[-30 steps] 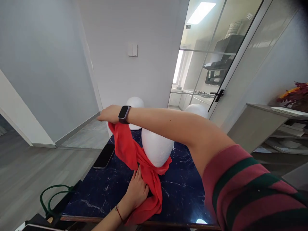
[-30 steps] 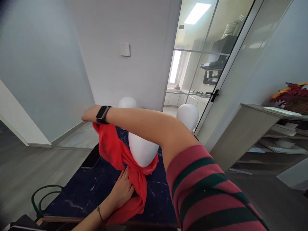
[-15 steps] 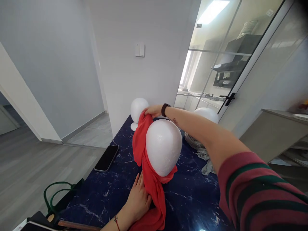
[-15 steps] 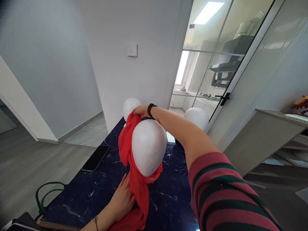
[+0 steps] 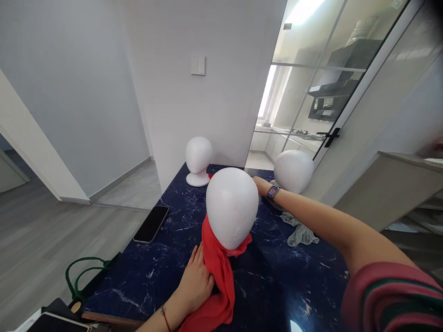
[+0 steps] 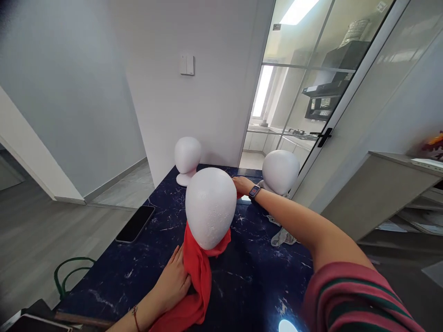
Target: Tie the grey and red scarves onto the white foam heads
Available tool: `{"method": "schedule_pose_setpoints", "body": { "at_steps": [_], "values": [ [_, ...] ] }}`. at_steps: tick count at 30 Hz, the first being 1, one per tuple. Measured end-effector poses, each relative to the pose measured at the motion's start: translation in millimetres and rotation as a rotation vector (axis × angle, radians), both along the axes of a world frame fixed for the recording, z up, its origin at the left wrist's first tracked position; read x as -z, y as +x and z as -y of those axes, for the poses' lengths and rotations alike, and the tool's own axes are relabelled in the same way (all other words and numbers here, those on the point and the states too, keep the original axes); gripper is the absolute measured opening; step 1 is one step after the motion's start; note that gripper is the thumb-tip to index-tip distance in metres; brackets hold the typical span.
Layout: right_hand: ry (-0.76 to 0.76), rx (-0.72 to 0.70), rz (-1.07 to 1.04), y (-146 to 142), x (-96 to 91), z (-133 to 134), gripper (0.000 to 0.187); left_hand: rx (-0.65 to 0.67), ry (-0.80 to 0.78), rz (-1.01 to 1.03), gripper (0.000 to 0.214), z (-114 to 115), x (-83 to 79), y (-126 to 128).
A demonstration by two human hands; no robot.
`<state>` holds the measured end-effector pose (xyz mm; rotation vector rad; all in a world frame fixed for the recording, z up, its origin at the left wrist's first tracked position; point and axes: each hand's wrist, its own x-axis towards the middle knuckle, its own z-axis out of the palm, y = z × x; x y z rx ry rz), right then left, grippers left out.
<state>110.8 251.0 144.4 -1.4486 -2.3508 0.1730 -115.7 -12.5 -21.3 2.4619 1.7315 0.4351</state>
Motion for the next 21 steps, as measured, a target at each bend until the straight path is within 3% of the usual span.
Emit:
{"method": "schedule_pose_setpoints", "body": {
  "at_steps": [2,10,13,17,21],
  "values": [
    [-0.045,-0.026,0.016,16,7.8,7,0.011,-0.003,0.004,-0.006,0.063,0,0.4,0],
    [-0.098,0.073,0.011,61,23.2,34,0.024,0.002,0.019,-0.018,0.057,0,-1.8,1],
    [0.008,0.021,0.218,76,20.0,51,0.023,-0.014,0.013,-0.013,0.057,0,-3.1,2],
    [0.088,-0.13,0.478,85,28.0,90,0.024,-0.027,-0.003,-0.016,0.058,0,-4.6,3],
    [-0.103,-0.087,0.296,74,60.5,152,0.02,-0.024,-0.007,-0.035,0.055,0,-5.1,3]
  ]
}}
